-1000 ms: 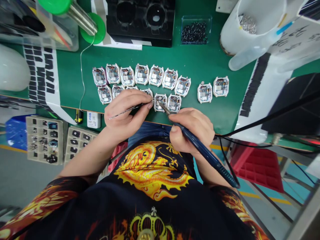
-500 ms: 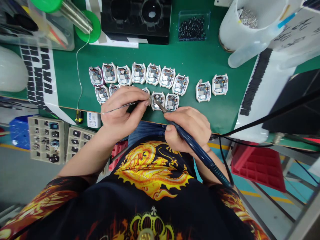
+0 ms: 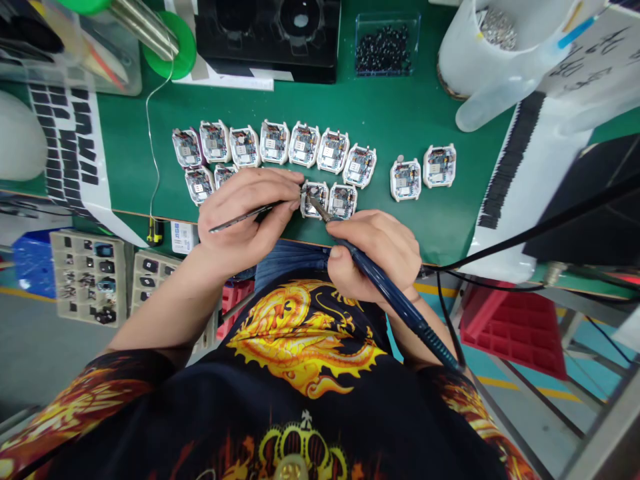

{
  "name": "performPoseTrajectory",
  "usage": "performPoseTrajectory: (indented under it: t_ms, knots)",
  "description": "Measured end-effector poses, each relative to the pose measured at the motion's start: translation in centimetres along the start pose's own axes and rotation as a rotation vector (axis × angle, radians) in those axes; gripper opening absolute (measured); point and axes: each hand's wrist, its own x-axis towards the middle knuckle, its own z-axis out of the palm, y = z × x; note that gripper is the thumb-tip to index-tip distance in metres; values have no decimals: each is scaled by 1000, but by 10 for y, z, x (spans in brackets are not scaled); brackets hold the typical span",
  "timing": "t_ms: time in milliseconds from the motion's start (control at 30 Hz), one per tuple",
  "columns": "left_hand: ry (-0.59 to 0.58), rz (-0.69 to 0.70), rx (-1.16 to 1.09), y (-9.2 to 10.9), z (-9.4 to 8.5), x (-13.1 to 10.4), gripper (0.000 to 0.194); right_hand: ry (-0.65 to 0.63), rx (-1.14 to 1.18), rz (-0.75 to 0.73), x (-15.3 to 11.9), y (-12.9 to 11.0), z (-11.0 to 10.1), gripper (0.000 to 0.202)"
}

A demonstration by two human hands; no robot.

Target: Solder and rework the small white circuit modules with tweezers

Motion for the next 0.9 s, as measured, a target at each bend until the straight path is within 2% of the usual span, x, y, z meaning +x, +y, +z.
performPoseTrajectory:
  t_ms: [167, 433, 633, 900]
  knots:
    - [28, 21, 53, -3, 1, 1, 17, 10, 14, -26, 2, 0, 1, 17]
    - [-4, -11, 66, -6, -1, 1, 14, -38, -33, -3, 3, -1, 0, 15]
    - [84, 130, 99, -9, 2, 5, 16, -67, -26, -30, 5, -1, 0, 18]
    - [52, 58, 95, -4, 0, 4, 18, -78, -46, -36, 7, -2, 2, 18]
